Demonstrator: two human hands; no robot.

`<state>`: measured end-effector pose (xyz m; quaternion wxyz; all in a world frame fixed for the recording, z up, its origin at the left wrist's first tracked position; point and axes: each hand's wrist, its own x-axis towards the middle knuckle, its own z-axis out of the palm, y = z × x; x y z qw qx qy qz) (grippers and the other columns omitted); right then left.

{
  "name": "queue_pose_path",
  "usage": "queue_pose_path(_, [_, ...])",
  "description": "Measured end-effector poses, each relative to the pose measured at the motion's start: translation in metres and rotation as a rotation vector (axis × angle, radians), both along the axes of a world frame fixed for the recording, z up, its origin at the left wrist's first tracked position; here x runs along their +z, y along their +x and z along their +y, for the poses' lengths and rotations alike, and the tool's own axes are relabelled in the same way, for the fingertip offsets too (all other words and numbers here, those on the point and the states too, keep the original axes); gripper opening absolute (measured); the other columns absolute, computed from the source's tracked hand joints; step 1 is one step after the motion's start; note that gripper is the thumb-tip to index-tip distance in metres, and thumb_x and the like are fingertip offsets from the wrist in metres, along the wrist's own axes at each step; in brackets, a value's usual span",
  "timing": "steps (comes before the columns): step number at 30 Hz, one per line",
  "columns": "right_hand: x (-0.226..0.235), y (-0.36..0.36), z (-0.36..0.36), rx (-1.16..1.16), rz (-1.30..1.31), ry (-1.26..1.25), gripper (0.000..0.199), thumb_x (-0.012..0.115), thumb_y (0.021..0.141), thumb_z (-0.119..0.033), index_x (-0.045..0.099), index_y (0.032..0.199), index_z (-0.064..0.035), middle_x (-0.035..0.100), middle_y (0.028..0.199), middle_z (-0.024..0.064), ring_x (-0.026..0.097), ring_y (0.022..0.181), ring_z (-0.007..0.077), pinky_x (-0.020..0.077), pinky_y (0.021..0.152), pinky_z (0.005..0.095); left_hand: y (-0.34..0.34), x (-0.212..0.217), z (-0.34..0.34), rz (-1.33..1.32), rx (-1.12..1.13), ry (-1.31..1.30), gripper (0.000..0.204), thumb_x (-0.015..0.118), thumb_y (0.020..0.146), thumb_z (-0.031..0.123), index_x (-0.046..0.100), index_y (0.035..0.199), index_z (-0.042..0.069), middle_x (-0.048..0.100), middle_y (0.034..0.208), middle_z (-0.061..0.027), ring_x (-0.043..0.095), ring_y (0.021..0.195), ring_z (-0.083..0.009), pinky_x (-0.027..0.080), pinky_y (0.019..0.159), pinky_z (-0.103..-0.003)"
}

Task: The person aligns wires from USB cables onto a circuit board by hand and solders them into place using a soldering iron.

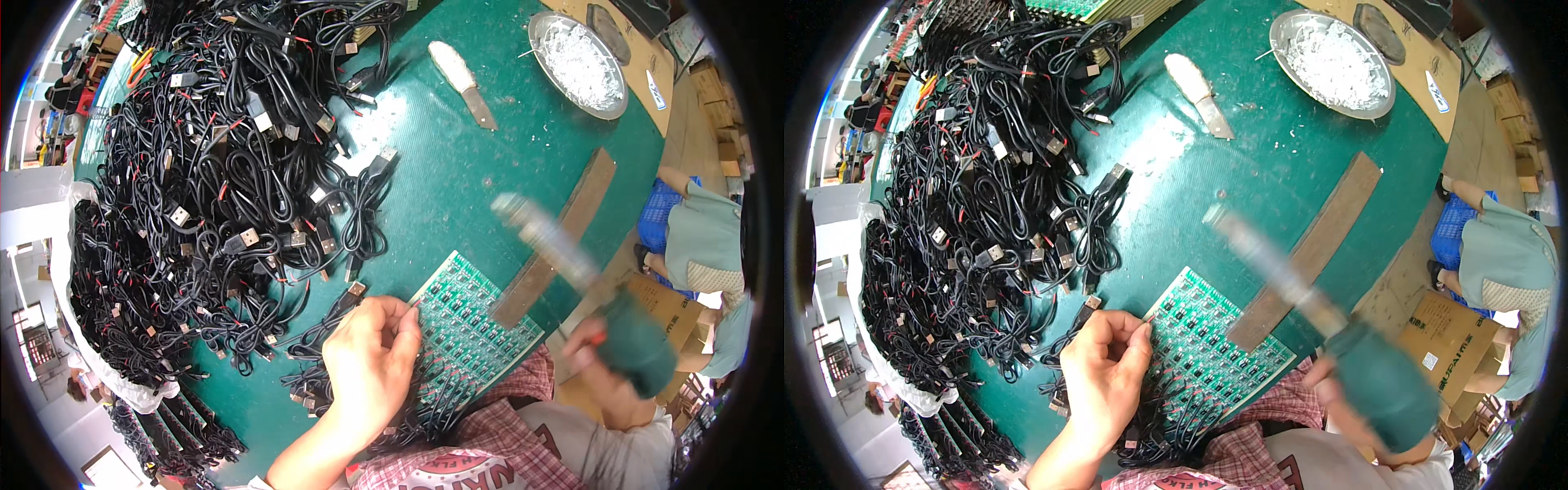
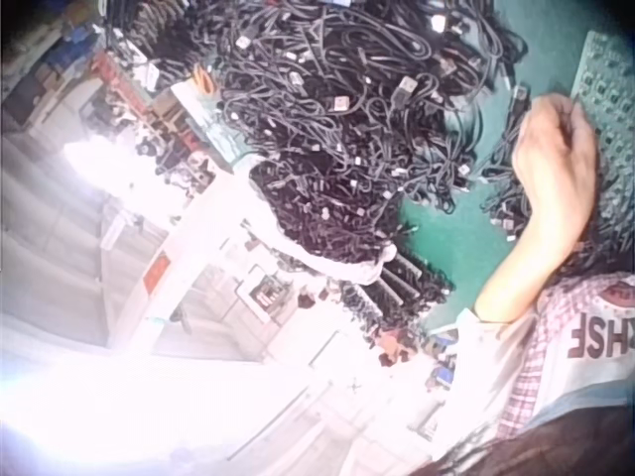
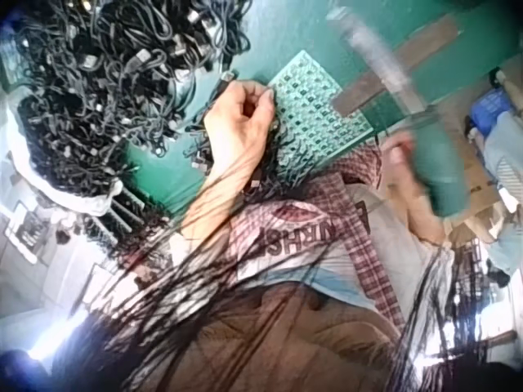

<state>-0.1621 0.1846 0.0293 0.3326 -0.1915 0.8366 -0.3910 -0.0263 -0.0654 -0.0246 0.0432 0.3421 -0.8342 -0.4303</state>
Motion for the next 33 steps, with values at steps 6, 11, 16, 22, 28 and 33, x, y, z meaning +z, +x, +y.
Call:
queue_pose_path(6, [-0.038,-0.056,0.003,-0.517,0.282,-0.308,0.049,0.075,0.092,-0.032,0.054,0.127,-0.0064,0.063,0.082,0.0022,0.054,0.065,0.0081,0.0424,0.057,0.0234,-0.002,-0.001,0.003,-0.013,-0.013,-0.022,0.009,0.074,0.091,0.003,0.066,0.090,-0.001,0.065,0.071,-0.0024,0.055,0.060,-0.0064,0.046,0.056,-0.024])
queue_pose_path(11, [-0.018,-0.017,0.016,-0.037,-0.029,-0.072,0.040,0.080,0.085,-0.027,0.069,0.115,-0.0041,0.070,0.091,0.0070,0.067,0.075,0.0161,0.0524,0.066,0.0287,-0.002,0.000,0.002,0.009,0.012,0.022,0.007,0.073,0.092,0.002,0.066,0.092,-0.001,0.065,0.071,-0.0019,0.054,0.060,-0.0063,0.046,0.056,-0.024])
queue_pose_path(16, [-0.037,0.035,0.013,0.422,0.157,-0.039,0.028,0.076,0.082,-0.016,0.071,0.107,-0.0038,0.073,0.091,0.0084,0.071,0.076,0.0228,0.0554,0.068,0.0342,0.001,-0.003,0.002,0.001,0.012,0.041,0.006,0.073,0.092,0.000,0.067,0.093,-0.002,0.066,0.073,-0.0016,0.055,0.061,-0.0058,0.046,0.057,-0.023])
queue_pose_path(22, [-0.041,0.039,0.013,0.334,0.042,-0.177,0.015,0.070,0.086,-0.007,0.071,0.100,-0.0071,0.075,0.084,0.0012,0.071,0.078,0.0202,0.0527,0.074,0.0339,0.000,-0.003,0.002,0.013,0.005,0.042,0.006,0.073,0.091,-0.001,0.067,0.092,-0.001,0.066,0.074,-0.0025,0.056,0.061,-0.0060,0.046,0.057,-0.023])
queue_pose_path(28, [-0.042,0.038,0.014,0.375,0.063,-0.143,0.013,0.071,0.086,-0.009,0.071,0.099,-0.0083,0.075,0.085,0.0017,0.071,0.079,0.0197,0.0526,0.073,0.0332,0.000,-0.002,0.002,0.018,-0.013,0.017,0.007,0.073,0.091,-0.001,0.066,0.091,-0.001,0.066,0.073,-0.0036,0.056,0.060,-0.0073,0.046,0.056,-0.024])
queue_pose_path(33, [-0.034,0.040,0.010,0.216,-0.154,-0.067,0.010,0.068,0.088,-0.011,0.070,0.096,-0.0043,0.074,0.086,0.0075,0.070,0.076,0.0231,0.0539,0.071,0.0362,0.000,-0.002,0.001,0.018,-0.020,0.012,0.008,0.073,0.090,-0.001,0.065,0.090,-0.001,0.065,0.073,-0.0037,0.056,0.059,-0.0077,0.046,0.055,-0.025])
